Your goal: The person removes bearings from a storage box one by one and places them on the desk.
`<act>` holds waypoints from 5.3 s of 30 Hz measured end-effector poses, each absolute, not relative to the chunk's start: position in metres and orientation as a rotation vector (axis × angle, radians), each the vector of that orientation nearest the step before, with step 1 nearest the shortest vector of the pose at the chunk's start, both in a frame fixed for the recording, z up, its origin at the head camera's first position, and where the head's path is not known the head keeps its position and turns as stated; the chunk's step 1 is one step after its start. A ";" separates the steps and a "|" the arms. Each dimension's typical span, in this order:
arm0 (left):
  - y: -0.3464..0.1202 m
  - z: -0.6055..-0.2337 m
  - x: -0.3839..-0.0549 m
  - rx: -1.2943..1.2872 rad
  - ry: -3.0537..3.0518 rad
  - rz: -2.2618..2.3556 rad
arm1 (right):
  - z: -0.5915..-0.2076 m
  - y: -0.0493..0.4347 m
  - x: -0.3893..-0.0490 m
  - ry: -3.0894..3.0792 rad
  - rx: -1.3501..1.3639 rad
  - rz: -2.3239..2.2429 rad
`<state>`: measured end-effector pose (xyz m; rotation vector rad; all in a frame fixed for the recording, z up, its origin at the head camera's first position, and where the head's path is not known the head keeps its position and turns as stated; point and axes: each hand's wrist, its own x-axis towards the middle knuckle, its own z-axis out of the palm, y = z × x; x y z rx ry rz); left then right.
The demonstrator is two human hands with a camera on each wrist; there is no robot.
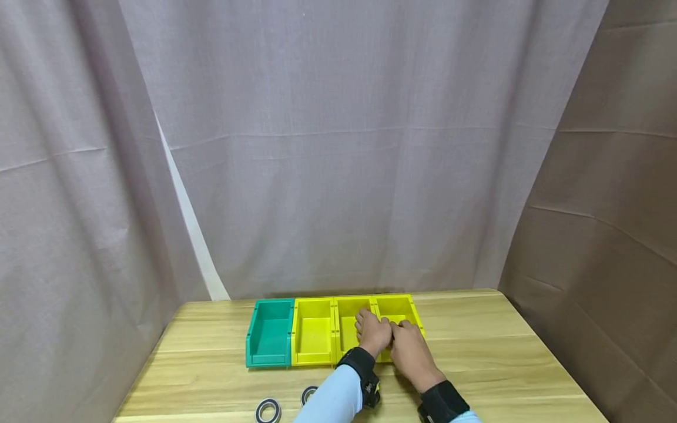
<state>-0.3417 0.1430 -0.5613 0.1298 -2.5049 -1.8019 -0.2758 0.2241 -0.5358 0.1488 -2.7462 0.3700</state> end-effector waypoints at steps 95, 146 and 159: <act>0.136 -0.543 -0.333 0.112 -2.585 -1.857 | -0.533 0.231 -0.192 -3.143 0.151 0.367; 0.140 -0.552 -0.334 0.146 -2.547 -1.841 | -0.534 0.235 -0.198 -3.237 0.092 0.421; 0.134 -0.552 -0.329 0.113 -2.501 -1.855 | -0.534 0.232 -0.199 -3.207 0.155 0.499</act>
